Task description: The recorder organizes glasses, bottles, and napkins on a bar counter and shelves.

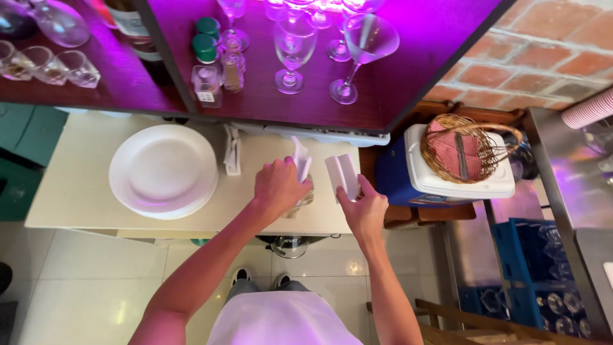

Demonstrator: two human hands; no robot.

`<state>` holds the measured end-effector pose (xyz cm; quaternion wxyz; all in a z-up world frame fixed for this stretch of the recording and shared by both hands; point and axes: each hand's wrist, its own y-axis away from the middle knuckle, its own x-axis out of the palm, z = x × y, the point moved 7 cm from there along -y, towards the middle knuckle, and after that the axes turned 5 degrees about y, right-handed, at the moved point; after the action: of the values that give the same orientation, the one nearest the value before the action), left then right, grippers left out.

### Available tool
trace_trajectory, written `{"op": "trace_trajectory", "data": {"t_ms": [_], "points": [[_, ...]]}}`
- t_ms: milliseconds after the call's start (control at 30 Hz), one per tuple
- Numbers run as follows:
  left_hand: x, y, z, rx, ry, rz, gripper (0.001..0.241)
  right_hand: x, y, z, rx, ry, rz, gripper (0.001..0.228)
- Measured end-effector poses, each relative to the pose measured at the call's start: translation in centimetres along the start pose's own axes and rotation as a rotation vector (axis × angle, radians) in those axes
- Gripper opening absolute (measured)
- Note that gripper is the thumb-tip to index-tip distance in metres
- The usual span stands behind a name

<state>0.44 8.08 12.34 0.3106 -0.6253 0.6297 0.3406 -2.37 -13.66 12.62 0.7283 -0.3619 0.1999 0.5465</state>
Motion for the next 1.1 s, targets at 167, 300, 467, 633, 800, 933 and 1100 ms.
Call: {"op": "trace_trajectory", "data": {"t_ms": [167,300,467,633,800,933,1100], "points": [[-4.6,2.6,0.8,-0.041,-0.014,-0.066,0.048,1.0,0.0,4.4,-0.107,-0.064,0.069,0.062],[-8.1,4.3,1.7,-0.093,-0.018,-0.124,0.050,1.4,0.0,8.8,-0.126,-0.132,0.174,0.059],[-11.3,6.0,4.2,-0.172,-0.029,-0.158,0.050,2.5,0.4,13.3,-0.267,-0.207,0.215,0.050],[-15.3,7.6,6.6,-0.221,-0.033,-0.204,0.052,4.5,1.2,17.2,-0.333,-0.223,0.217,0.055],[-18.9,8.3,10.4,-0.241,-0.037,-0.213,0.052,7.0,2.3,22.1,-0.289,-0.197,0.271,0.049],[-22.5,7.9,13.7,-0.216,-0.057,-0.195,0.051,9.3,2.8,25.8,-0.304,-0.130,0.162,0.054],[-26.5,7.1,17.6,-0.169,-0.046,-0.183,0.043,12.4,3.9,30.1,-0.309,-0.194,0.138,0.044]]}}
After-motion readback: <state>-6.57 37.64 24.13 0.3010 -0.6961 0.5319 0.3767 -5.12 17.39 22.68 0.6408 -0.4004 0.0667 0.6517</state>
